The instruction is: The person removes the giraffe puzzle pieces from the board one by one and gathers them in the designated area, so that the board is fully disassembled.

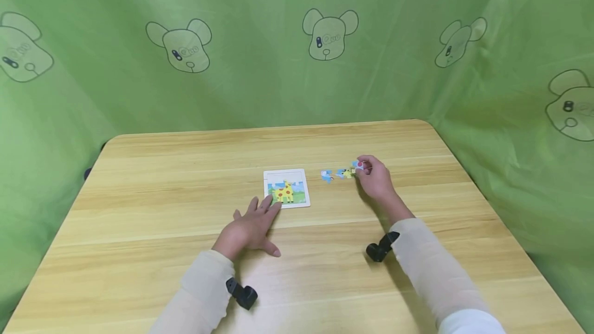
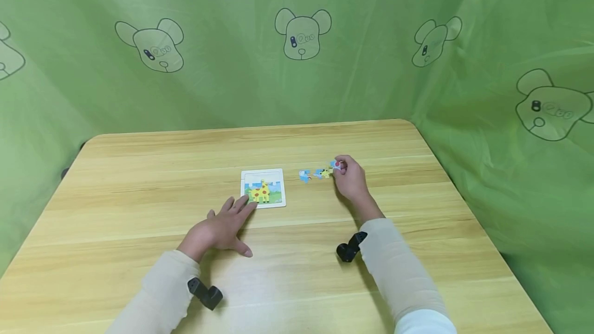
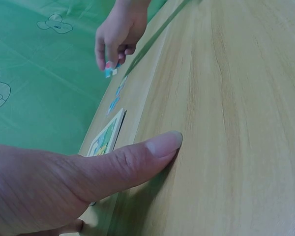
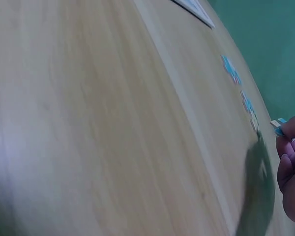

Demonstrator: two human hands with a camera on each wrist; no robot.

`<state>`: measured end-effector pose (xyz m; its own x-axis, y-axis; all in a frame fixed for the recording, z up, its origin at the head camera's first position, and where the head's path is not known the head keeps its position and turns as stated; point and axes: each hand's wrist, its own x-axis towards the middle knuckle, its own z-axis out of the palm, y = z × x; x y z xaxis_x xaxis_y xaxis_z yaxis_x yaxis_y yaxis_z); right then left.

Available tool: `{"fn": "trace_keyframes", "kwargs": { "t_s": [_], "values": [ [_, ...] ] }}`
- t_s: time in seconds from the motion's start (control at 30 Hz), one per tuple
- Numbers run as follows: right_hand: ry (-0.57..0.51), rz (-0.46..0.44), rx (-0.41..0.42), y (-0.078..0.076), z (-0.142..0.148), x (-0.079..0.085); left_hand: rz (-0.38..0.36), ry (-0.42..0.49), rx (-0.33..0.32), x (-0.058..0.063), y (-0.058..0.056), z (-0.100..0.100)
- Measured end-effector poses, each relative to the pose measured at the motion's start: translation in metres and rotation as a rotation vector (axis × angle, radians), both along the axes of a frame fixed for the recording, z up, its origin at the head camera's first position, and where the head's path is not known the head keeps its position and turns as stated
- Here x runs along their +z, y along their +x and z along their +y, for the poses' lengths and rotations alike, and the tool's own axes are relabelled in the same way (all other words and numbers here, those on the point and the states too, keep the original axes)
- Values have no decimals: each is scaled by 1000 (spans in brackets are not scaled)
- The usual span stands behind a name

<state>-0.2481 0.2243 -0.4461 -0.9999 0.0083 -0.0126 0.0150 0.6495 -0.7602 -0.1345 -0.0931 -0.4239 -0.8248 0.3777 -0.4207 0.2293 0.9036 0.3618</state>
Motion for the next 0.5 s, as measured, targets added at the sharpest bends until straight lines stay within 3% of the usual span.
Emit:
{"fn": "trace_keyframes", "kwargs": {
  "t_s": [0.2, 0.5],
  "values": [
    [58, -14, 11, 0, 14, -9, -9, 3, 6, 1, 1, 0],
    [150, 62, 27, 0, 18, -16, -4, 13, 5, 2, 1, 0]
  ]
}}
